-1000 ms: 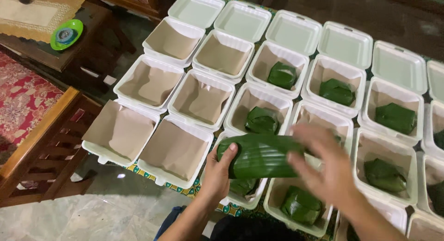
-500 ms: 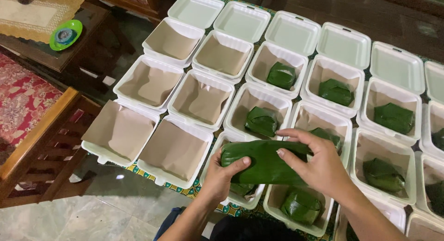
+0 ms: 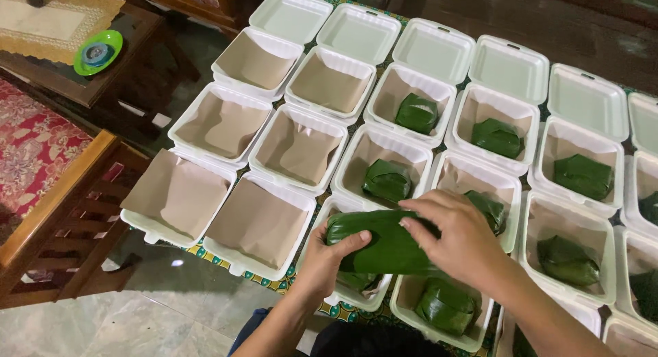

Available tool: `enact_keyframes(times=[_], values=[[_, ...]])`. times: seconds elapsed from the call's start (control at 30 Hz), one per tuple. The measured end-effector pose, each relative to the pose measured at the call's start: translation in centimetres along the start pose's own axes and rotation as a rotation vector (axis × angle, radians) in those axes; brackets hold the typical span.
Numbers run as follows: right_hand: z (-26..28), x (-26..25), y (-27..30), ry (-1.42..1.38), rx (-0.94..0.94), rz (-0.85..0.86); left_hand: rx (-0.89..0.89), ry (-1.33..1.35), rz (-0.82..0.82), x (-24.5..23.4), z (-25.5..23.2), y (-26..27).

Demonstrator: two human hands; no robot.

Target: Wrapping portions of white rice in banana leaves and placing them in styrofoam containers.

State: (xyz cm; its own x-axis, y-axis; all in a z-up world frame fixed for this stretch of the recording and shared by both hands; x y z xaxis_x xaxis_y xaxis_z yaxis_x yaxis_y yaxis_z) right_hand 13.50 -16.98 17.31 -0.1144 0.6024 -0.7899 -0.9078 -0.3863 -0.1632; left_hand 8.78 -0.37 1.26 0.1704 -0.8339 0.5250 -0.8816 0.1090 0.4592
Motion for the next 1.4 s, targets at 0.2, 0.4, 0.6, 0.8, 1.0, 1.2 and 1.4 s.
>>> enact_keyframes(times=[0.2,0.4,0.6,0.8,1.0,1.2,1.4], values=[[-1.7,2.3,-0.2,0.124,0.084,0.188,0.026,-0.136,-0.011,0.3,-0.7,0.3],[-3.0,7.0,3.1,0.503,-0.155,-0.032,0.027,-0.007,-0.039,0.3,-0.8,-0.1],[0.3,4.2,3.6,0.252,-0.176,-0.098,-0.008,0.026,-0.079,-0.3,-1.0,0.0],[2.4,3.3,3.2,0.025,-0.344,0.058,-0.032,0.119,-0.087,-1.2,-1.5,-0.6],[4.7,2.2,4.3,0.198,-0.637,-0.083,-0.057,0.110,-0.048,-1.3,-1.7,-0.7],[3.2,3.0,3.8,0.063,-0.587,-0.038,-0.197,0.139,-0.048,-1.4,-1.3,0.1],[-0.6,3.6,3.5,-0.269,-0.451,-0.002,-0.238,0.142,-0.014,-1.7,0.7,-0.3]])
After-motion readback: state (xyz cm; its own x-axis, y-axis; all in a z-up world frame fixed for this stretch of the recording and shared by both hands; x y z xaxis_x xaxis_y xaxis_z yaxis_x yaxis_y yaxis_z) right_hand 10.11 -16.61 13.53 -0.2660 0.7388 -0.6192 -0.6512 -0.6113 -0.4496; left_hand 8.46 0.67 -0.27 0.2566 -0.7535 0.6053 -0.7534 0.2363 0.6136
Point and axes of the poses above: each hand's wrist, its own y-axis away from the middle knuckle, its own x-axis out of the palm, z = x × y, the point moved 10 cm from there along -y, towards the middle knuckle
